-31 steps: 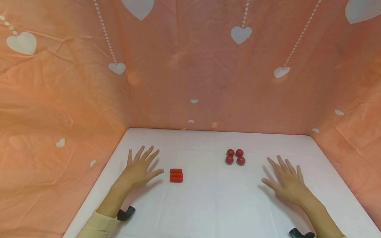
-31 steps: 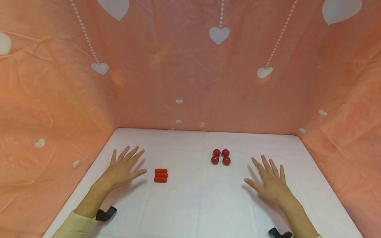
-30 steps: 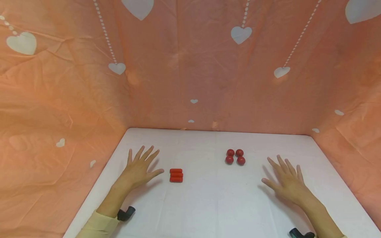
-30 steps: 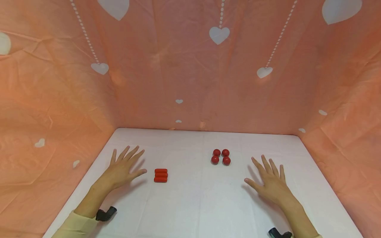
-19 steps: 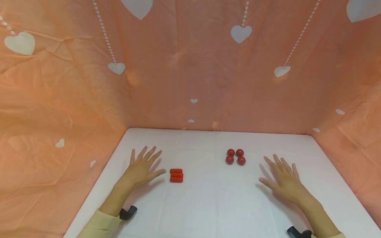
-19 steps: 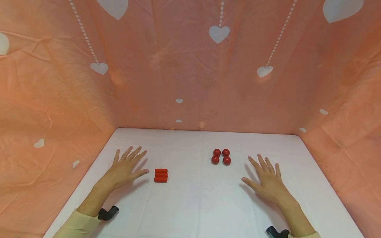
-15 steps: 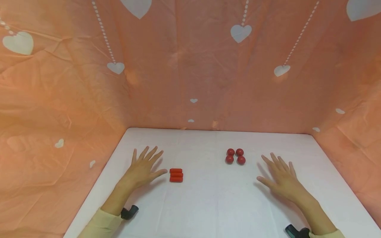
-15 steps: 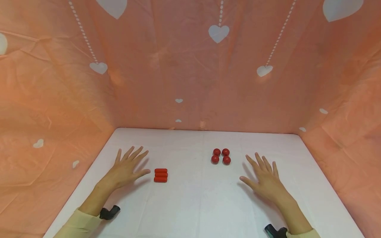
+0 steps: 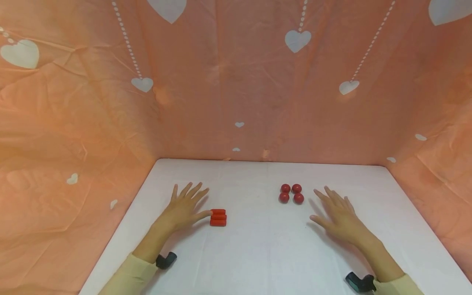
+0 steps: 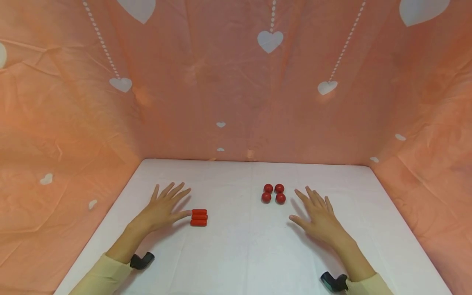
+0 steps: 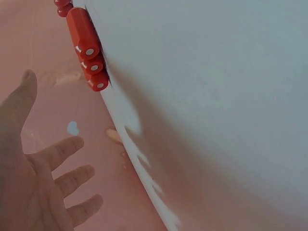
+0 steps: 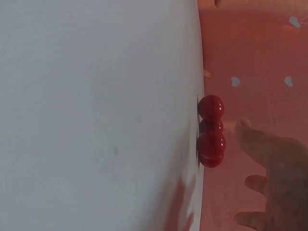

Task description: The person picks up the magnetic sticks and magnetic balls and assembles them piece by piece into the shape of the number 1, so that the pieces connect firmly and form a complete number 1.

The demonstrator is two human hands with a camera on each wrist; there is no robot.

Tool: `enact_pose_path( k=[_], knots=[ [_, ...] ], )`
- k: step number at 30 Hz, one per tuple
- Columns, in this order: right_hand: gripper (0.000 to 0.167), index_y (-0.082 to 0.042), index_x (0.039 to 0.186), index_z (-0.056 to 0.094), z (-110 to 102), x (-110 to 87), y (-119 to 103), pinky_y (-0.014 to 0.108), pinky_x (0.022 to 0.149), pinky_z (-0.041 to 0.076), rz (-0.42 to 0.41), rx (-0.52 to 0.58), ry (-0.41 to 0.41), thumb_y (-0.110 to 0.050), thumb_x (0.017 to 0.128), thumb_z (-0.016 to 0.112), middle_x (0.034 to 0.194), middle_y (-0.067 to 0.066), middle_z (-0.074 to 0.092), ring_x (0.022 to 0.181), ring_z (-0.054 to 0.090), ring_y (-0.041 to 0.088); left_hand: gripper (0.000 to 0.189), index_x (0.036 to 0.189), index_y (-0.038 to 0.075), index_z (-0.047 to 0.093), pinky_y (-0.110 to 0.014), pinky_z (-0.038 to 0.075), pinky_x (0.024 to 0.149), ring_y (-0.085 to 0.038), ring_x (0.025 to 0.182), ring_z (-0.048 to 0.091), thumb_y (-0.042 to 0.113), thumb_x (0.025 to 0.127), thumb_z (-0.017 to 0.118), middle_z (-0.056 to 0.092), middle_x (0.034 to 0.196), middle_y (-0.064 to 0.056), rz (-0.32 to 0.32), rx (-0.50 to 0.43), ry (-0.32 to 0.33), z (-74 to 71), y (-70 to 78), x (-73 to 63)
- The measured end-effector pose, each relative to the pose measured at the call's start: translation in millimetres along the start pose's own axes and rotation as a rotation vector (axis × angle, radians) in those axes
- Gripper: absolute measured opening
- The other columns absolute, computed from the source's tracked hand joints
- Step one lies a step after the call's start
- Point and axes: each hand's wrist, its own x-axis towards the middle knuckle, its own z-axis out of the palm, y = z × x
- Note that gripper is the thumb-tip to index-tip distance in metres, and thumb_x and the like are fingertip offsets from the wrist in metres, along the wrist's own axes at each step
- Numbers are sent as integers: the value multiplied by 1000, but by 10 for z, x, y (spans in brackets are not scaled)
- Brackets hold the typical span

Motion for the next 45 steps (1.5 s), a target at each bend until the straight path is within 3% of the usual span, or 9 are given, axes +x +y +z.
enact_pose_path(
  k=[16,22,33,39,45],
  knots=[
    [84,-15,166,37,125,207,-70,76,120,23,-19,11,-24,-57,101,68,168,27,34,154,30,53,74,165,18,44,-74,8,125,-46,157,32,58,105,60,41,169,-16,54,-47,-83,-2,73,93],
    [76,-11,162,44,156,281,-101,74,117,32,-39,51,0,-50,102,71,160,25,46,148,40,50,67,163,20,48,-69,9,127,-41,156,37,53,106,62,45,167,-14,67,-68,-92,-15,98,152],
    [68,-3,155,48,190,374,-130,69,115,39,-39,79,-14,-40,103,72,149,25,56,141,49,48,54,153,14,60,-59,27,127,-35,146,52,40,106,67,61,153,-11,80,-100,-120,51,162,275],
    [66,-2,153,49,214,397,-132,68,113,42,-25,79,-18,-35,102,73,145,25,58,138,51,47,43,144,14,68,-55,44,117,-32,135,61,34,106,68,68,142,-8,68,-91,-138,59,217,308],
    [65,-2,152,52,241,433,-168,65,109,47,-29,81,-8,-34,100,76,139,22,61,131,57,44,27,128,17,77,-54,50,110,-28,126,65,29,105,70,72,130,-4,93,-70,-126,71,250,325]
  ],
)
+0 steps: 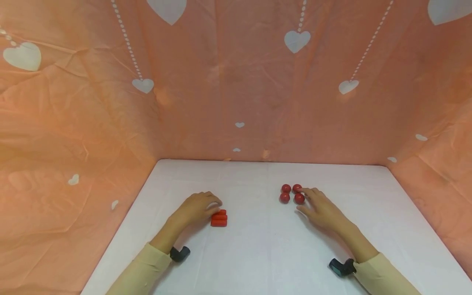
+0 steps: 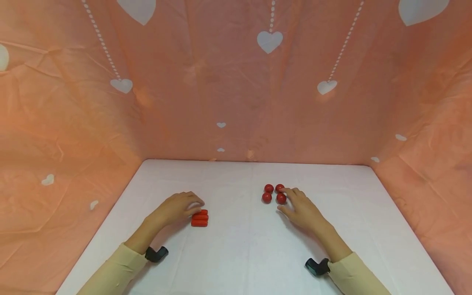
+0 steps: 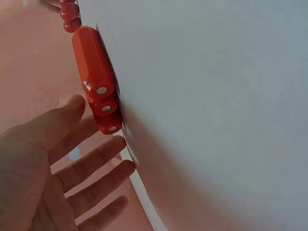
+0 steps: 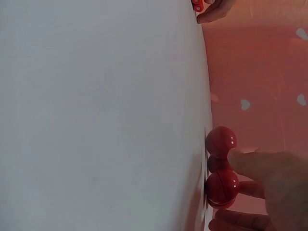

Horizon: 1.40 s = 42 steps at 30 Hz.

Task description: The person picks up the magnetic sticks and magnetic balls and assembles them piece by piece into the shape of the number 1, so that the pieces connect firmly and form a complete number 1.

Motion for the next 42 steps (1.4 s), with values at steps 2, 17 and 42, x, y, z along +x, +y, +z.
enact_pose_path(
  k=[2,17,42],
  knots=[
    [65,-2,151,53,4,13,-10,65,108,48,-1,-5,-1,-33,100,77,138,22,62,130,58,43,21,122,18,78,-53,52,107,-28,123,66,27,105,71,73,126,-3,13,8,9,11,4,8],
    [58,-3,146,58,-9,55,-59,62,104,53,20,-32,-9,-26,98,80,129,19,68,119,65,39,11,111,18,79,-51,55,102,-29,114,69,22,101,76,74,118,-4,15,6,3,-47,81,-28],
    [41,-8,128,64,-29,38,-173,55,91,60,11,-60,36,-19,93,84,107,9,72,95,66,27,22,115,15,72,-38,55,81,-15,83,62,23,97,82,70,91,6,-100,-118,67,-80,166,23]
  ],
)
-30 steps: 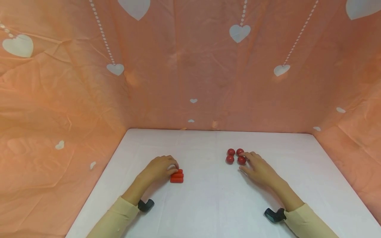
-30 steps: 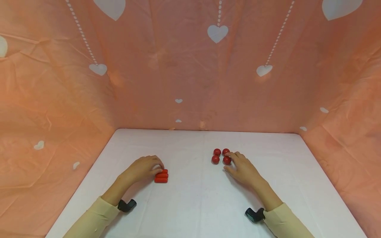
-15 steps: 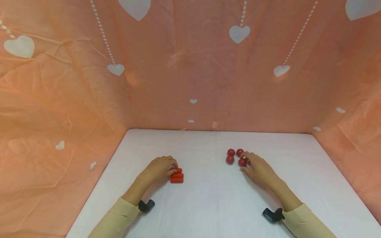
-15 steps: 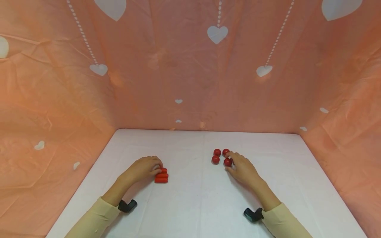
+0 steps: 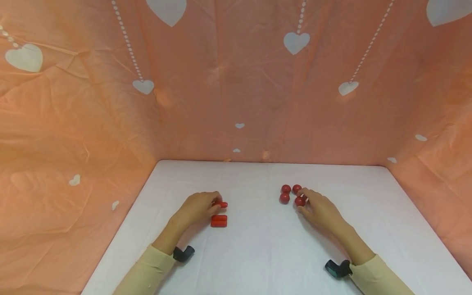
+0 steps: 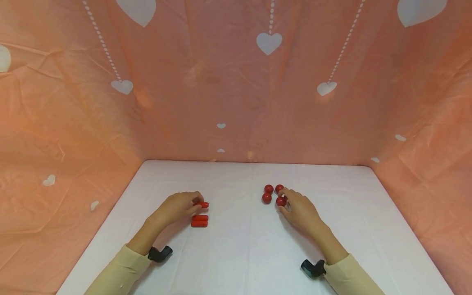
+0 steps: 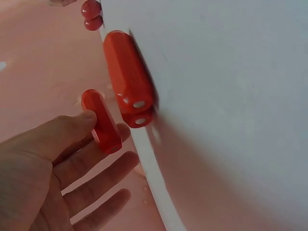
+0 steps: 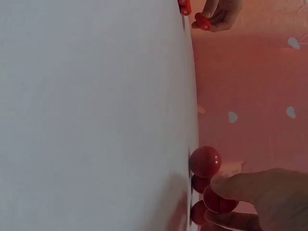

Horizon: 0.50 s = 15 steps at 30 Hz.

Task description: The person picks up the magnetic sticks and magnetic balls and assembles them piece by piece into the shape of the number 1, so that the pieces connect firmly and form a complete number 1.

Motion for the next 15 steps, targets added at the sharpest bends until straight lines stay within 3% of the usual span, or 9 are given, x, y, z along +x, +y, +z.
enact_pose_path(
  k=[6,15],
  knots=[
    [44,-3,132,66,-36,-28,-89,54,91,61,-72,3,47,-15,93,84,109,12,74,95,69,28,25,117,18,73,-38,58,84,-16,90,67,27,96,84,74,99,4,4,-30,18,4,49,27],
    [38,-10,123,67,6,-12,-182,42,77,59,-163,33,116,-9,90,85,97,0,72,87,67,21,28,128,17,76,-42,58,90,-19,97,68,21,100,78,76,110,0,28,-74,32,14,153,58]
  ],
)
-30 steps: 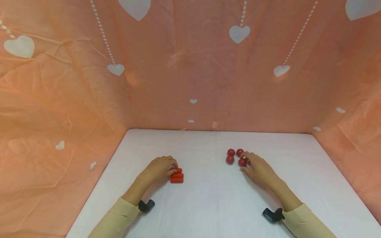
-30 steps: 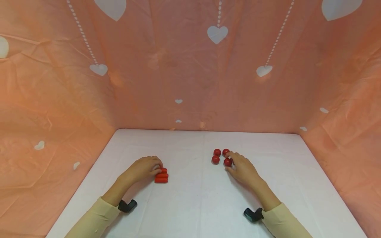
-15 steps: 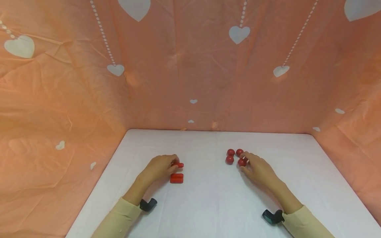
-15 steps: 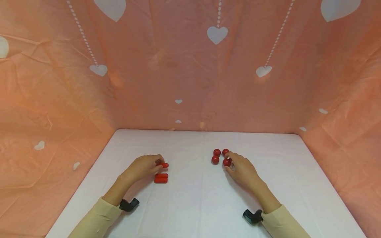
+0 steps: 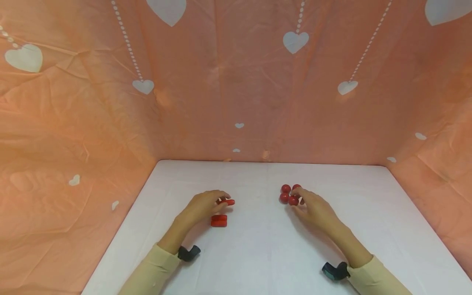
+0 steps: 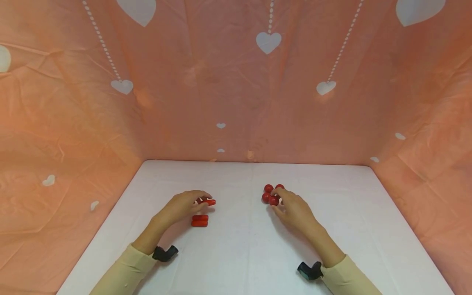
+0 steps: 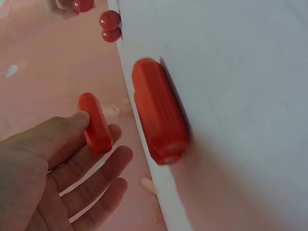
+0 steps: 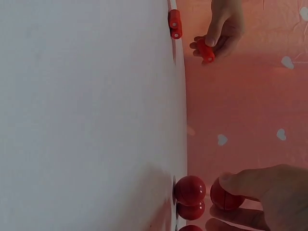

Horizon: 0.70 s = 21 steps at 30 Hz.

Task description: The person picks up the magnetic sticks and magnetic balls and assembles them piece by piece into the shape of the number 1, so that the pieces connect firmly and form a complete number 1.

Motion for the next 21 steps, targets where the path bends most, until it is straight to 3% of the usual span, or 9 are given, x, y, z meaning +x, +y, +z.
enact_pose_path(
  k=[8,21],
  knots=[
    [40,-10,128,69,24,20,-78,41,75,57,8,24,9,-11,91,85,97,2,71,86,64,19,26,126,16,76,-36,57,80,-17,95,67,19,100,78,75,110,1,50,-34,-13,35,107,73],
    [38,-11,125,70,126,73,-131,32,71,56,-1,179,15,-10,90,86,92,-3,74,82,66,15,23,124,20,75,-39,57,85,-14,95,68,26,102,76,75,105,5,106,-67,-33,126,251,188]
  ],
)
